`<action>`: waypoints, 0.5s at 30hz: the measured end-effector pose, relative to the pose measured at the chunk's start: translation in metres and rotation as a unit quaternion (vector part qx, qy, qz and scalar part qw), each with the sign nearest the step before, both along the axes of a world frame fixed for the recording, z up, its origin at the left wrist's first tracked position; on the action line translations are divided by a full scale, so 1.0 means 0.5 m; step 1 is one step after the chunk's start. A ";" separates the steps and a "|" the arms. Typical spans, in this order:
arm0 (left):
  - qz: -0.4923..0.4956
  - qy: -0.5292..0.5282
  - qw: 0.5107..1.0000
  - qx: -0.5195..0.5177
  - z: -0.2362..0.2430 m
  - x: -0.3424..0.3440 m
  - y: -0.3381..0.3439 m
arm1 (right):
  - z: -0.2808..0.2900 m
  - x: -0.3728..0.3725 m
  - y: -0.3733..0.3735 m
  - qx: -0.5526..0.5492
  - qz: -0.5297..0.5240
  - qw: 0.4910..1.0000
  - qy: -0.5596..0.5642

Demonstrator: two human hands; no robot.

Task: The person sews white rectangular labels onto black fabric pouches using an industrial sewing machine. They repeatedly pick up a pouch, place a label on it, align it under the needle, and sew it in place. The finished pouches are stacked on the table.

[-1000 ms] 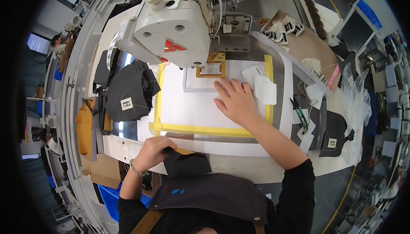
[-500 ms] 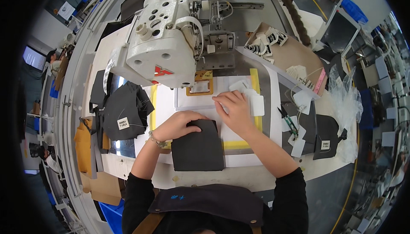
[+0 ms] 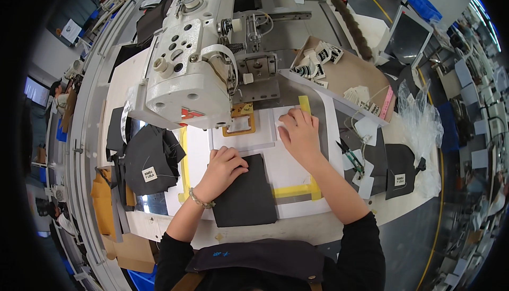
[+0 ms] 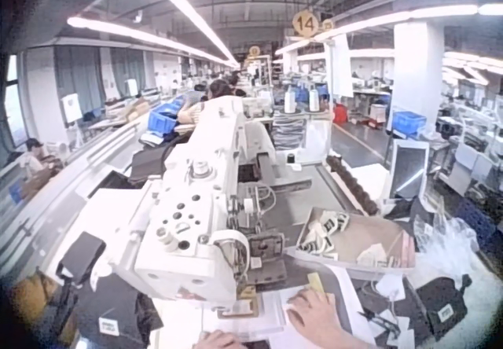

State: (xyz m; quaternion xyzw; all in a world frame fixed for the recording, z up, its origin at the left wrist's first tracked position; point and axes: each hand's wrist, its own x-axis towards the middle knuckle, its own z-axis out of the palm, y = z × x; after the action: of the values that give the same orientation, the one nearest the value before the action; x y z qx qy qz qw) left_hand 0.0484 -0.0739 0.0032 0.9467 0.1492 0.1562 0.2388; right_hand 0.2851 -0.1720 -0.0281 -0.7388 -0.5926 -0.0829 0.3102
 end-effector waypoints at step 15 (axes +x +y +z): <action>-0.020 0.013 0.994 0.103 -0.022 -0.011 -0.016 | 0.039 -0.003 -0.024 0.016 -0.017 0.998 -0.062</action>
State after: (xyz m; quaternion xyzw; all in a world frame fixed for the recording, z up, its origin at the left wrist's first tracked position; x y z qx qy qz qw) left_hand 0.0430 -0.0821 -0.0080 0.9709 0.1166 0.1540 0.1415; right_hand 0.2835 -0.1839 -0.0085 -0.7370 -0.5970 -0.1433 0.2828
